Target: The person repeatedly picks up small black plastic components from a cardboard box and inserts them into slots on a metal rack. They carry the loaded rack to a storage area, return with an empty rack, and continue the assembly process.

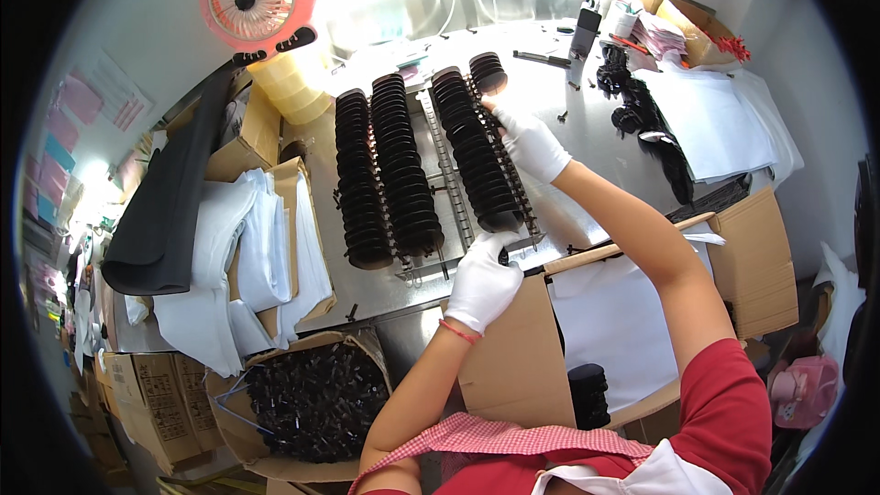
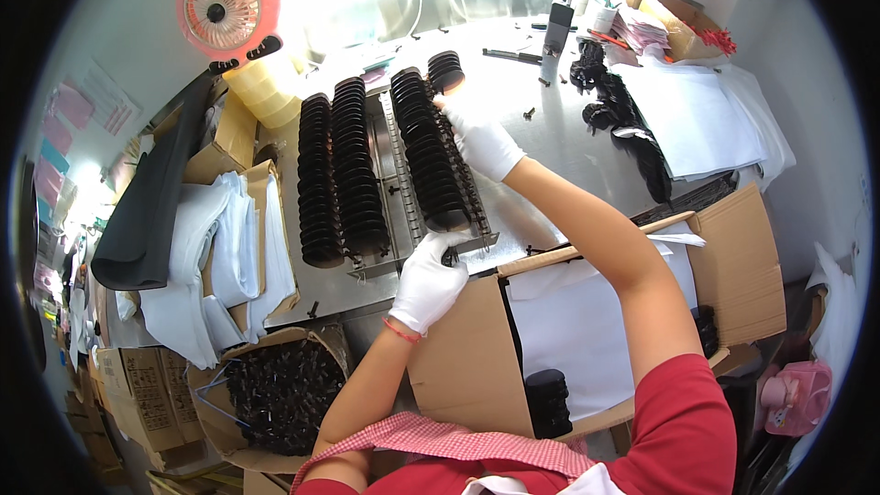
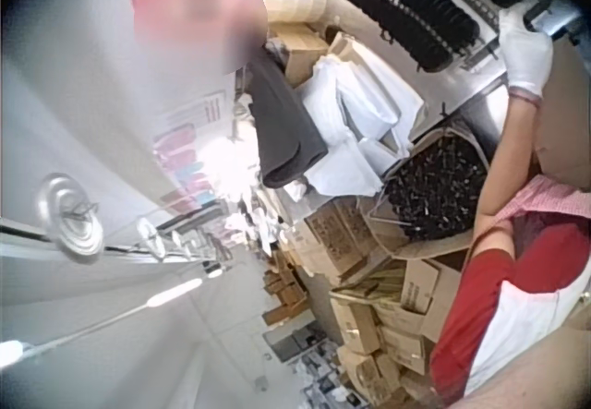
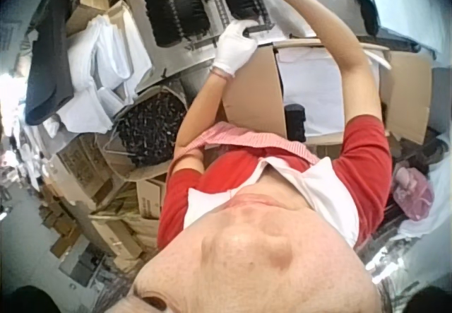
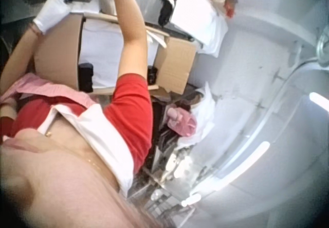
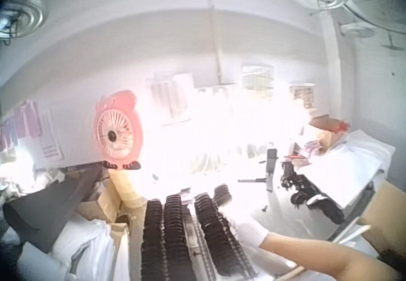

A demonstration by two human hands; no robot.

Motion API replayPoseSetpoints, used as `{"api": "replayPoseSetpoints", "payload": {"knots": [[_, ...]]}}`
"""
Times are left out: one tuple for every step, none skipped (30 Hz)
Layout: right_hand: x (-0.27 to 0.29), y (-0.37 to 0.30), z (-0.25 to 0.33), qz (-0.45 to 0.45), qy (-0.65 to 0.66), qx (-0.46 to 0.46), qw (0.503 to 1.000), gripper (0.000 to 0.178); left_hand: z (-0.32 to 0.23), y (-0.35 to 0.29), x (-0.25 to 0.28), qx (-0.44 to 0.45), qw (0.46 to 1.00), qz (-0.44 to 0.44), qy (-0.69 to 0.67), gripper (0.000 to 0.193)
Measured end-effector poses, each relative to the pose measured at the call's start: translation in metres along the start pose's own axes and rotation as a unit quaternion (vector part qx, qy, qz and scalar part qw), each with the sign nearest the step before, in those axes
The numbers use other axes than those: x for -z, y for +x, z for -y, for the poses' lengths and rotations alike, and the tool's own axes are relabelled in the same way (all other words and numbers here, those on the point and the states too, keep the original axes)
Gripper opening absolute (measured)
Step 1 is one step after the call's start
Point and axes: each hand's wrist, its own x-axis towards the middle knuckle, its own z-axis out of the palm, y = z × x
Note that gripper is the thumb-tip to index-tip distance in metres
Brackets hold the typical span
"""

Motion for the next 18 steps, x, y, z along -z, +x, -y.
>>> {"api": "replayPoseSetpoints", "payload": {"knots": [[0.001, -0.003, -0.003, -0.018, -0.059, 0.049, 0.997, 0.059, -0.001, 0.002, -0.002, -0.008, 1.000, 0.002, -0.004, 0.036], [-0.002, 0.001, -0.028, -0.070, -0.080, 0.178, 0.978, 0.059, 0.000, 0.005, -0.004, -0.022, 1.000, 0.004, 0.005, 0.036], [0.006, 0.004, -0.030, -0.032, -0.088, 0.100, 0.991, 0.057, 0.001, 0.003, -0.005, 0.005, 1.000, 0.004, -0.016, 0.035], [0.020, 0.008, -0.026, 0.003, -0.097, 0.021, 0.995, 0.056, 0.001, 0.002, -0.005, 0.029, 0.999, 0.004, -0.036, 0.034], [0.035, 0.011, -0.021, 0.039, -0.105, -0.058, 0.992, 0.055, -0.001, 0.001, -0.004, 0.052, 0.997, 0.005, -0.056, 0.033], [0.051, 0.009, -0.004, -0.019, -0.032, -0.058, 0.998, 0.057, -0.001, -0.001, -0.003, 0.072, 0.997, 0.025, -0.029, 0.035], [0.064, 0.006, 0.024, -0.039, 0.023, -0.078, 0.996, 0.057, -0.005, -0.003, -0.003, 0.087, 0.981, -0.006, -0.176, 0.037], [0.071, 0.000, 0.058, -0.053, 0.080, -0.098, 0.991, 0.058, -0.014, -0.009, -0.003, 0.103, 0.941, -0.039, -0.320, 0.038], [0.074, -0.013, 0.081, -0.067, 0.131, -0.120, 0.982, 0.059, -0.028, -0.014, -0.003, 0.114, 0.879, -0.066, -0.459, 0.040], [0.075, -0.032, 0.091, -0.062, 0.111, -0.051, 0.991, 0.054, -0.054, -0.016, -0.002, 0.150, 0.817, -0.076, -0.551, 0.045], [0.074, -0.049, 0.104, -0.054, 0.095, 0.020, 0.994, 0.051, -0.066, -0.018, 0.000, 0.138, 0.782, -0.061, -0.605, 0.046], [0.076, -0.061, 0.135, 0.041, 0.153, 0.002, 0.987, 0.046, -0.057, -0.016, -0.004, 0.134, 0.761, -0.077, -0.630, 0.047], [0.083, -0.065, 0.160, 0.133, 0.207, -0.017, 0.969, 0.041, -0.049, -0.012, -0.010, 0.130, 0.740, -0.090, -0.653, 0.047], [0.090, -0.064, 0.157, 0.179, 0.153, 0.051, 0.971, 0.040, -0.063, -0.013, -0.009, 0.181, 0.751, -0.128, -0.622, 0.048], [0.094, -0.060, 0.150, 0.219, 0.167, 0.071, 0.959, 0.035, -0.056, -0.014, -0.010, 0.203, 0.719, -0.136, -0.650, 0.038], [0.100, -0.057, 0.139, 0.258, 0.178, 0.083, 0.946, 0.032, -0.055, -0.017, -0.007, 0.213, 0.725, -0.116, -0.644, 0.032], [0.093, -0.055, 0.117, 0.205, 0.232, 0.004, 0.951, 0.027, -0.052, -0.020, -0.003, 0.223, 0.730, -0.099, -0.638, 0.026], [0.083, -0.043, 0.097, 0.116, 0.263, -0.066, 0.956, 0.024, -0.051, -0.019, -0.004, 0.214, 0.743, -0.116, -0.623, 0.016]]}}
